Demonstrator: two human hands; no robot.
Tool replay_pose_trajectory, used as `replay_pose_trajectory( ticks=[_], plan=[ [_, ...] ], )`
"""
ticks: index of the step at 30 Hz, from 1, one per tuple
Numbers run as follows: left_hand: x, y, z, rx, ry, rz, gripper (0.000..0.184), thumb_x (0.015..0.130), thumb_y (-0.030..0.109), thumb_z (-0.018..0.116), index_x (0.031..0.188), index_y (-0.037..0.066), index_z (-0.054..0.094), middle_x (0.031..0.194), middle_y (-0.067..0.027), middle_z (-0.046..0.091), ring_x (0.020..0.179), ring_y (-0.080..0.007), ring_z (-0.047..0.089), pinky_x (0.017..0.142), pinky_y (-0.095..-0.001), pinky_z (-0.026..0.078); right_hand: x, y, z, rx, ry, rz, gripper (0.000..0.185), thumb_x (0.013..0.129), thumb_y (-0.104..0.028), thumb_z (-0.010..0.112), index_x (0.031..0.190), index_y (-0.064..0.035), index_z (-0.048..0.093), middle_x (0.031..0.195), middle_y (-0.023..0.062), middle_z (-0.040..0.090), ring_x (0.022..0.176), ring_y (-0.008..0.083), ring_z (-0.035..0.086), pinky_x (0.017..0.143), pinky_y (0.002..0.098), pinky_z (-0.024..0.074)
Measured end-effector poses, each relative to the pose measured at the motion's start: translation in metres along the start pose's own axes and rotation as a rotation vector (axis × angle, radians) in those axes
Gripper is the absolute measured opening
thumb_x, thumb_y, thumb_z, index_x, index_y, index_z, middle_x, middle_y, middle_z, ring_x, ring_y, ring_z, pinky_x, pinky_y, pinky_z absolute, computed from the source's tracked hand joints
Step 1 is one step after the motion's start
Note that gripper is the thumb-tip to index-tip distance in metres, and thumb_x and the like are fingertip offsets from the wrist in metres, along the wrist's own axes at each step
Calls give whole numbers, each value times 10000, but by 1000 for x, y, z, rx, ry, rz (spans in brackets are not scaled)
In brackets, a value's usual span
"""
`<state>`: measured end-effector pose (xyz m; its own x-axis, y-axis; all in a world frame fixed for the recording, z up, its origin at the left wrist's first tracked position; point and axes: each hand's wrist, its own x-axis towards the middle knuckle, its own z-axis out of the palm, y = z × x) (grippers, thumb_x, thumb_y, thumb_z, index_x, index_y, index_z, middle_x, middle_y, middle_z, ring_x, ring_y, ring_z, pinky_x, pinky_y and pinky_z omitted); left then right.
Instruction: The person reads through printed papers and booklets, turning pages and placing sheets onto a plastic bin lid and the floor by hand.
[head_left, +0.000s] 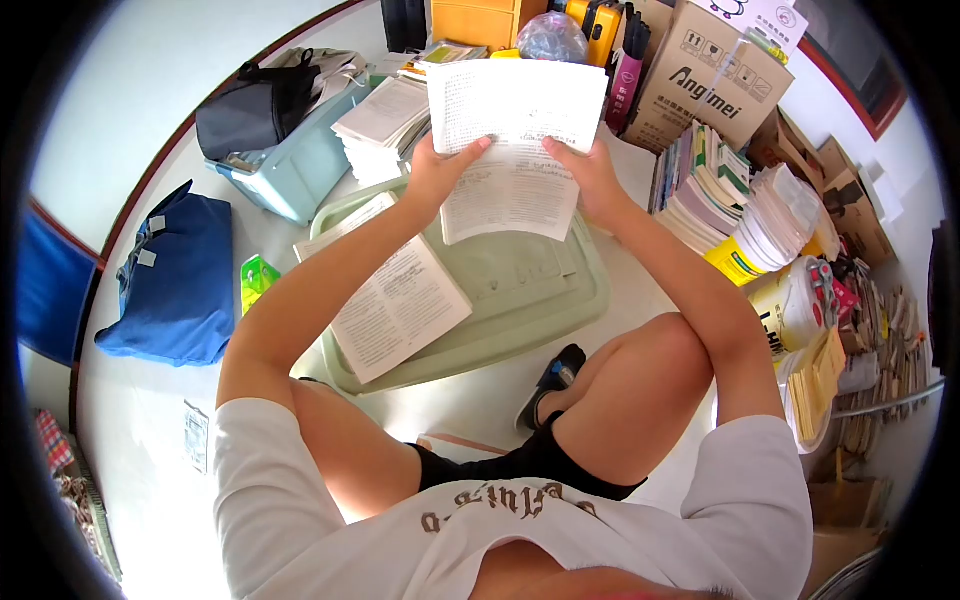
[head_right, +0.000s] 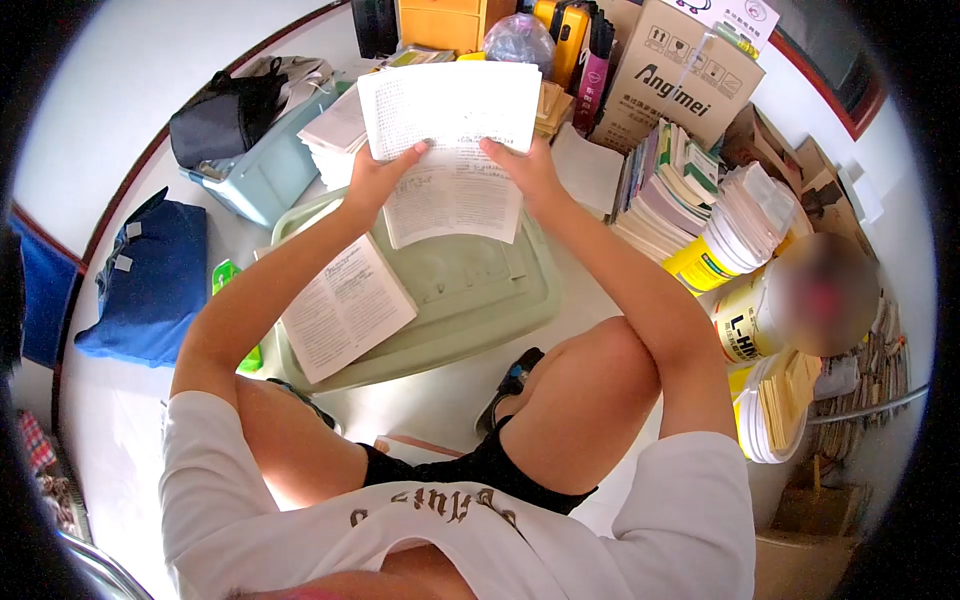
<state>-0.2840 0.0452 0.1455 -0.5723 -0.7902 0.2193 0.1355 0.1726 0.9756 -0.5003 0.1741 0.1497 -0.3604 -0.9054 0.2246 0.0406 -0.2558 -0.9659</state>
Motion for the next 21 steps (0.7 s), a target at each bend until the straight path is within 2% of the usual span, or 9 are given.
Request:
replay_pose_trajectory(
  ticks=[4, 6, 7, 9, 10, 11, 13, 18, 21],
  plan=[
    [-5, 7, 1, 60, 39, 93, 593, 913, 333, 811, 1311, -42, 580, 1188, -140, 704, 1028, -196, 686, 894, -337, 556, 1, 7, -7, -143, -54, -74, 392, 931, -139, 775, 1271, 13, 655, 1234, 100, 702, 1100, 178, 665, 956, 337, 524],
    [-2, 23, 0, -32, 153, 146, 631, 961, 485, 712, 1290, -38, 585, 1105, -103, 682, 1003, -176, 626, 928, -310, 491, -2, 7, -7, -117, -59, -79, 396, 925, -146, 782, 1268, 8, 657, 1231, 97, 702, 1101, 177, 664, 964, 336, 522],
    [2, 31, -1, -31, 155, 143, 631, 961, 485, 712, 1290, -38, 585, 1105, -103, 682, 1003, -176, 626, 928, -310, 491, -5, 3, -5, -115, -61, -77, 396, 925, -146, 782, 1268, 8, 657, 1231, 97, 702, 1101, 177, 664, 964, 336, 522],
    [10, 50, -3, 52, 189, 168, 696, 989, 616, 585, 1260, -25, 585, 1020, -76, 632, 975, -162, 542, 934, -284, 419, -10, -6, -3, -84, -83, -26, 409, 921, -150, 786, 1275, 4, 651, 1226, 92, 703, 1106, 176, 661, 974, 340, 520],
    [0, 69, 10, 12, 285, 218, 617, 1017, 574, 535, 1209, -9, 602, 991, -63, 602, 964, -156, 495, 913, -268, 389, -10, -6, -3, -84, -86, -26, 409, 921, -150, 786, 1275, 4, 651, 1226, 92, 703, 1106, 176, 661, 974, 340, 520],
    [3, 71, 8, 12, 288, 221, 617, 1017, 574, 535, 1209, -9, 602, 991, -63, 602, 964, -156, 495, 913, -268, 389, -9, -5, -3, -67, -76, -32, 414, 920, -148, 785, 1280, 3, 647, 1223, 90, 704, 1108, 176, 660, 976, 343, 519],
    [9, 74, 3, 63, 211, 187, 512, 1028, 477, 523, 1167, -4, 629, 995, -61, 609, 960, -150, 492, 896, -286, 399, -8, -7, -2, -50, -66, -37, 419, 919, -147, 785, 1284, 1, 642, 1221, 88, 704, 1110, 176, 659, 978, 346, 518],
    [9, 69, 10, -52, 251, 208, 452, 1019, 413, 531, 1156, 2, 658, 990, -51, 618, 960, -153, 499, 912, -289, 406, -12, -9, -7, -49, 4, 29, 415, 891, -131, 813, 1260, -14, 663, 1187, 73, 717, 1079, 164, 667, 969, 327, 518],
    [5, 74, 15, -80, 275, 189, 443, 1013, 402, 546, 1178, 6, 658, 1013, -51, 624, 971, -152, 506, 914, -287, 411, -11, -4, -3, -85, -13, -38, 424, 888, -156, 820, 1253, -8, 664, 1184, 75, 716, 1076, 163, 666, 963, 321, 516]
  ],
)
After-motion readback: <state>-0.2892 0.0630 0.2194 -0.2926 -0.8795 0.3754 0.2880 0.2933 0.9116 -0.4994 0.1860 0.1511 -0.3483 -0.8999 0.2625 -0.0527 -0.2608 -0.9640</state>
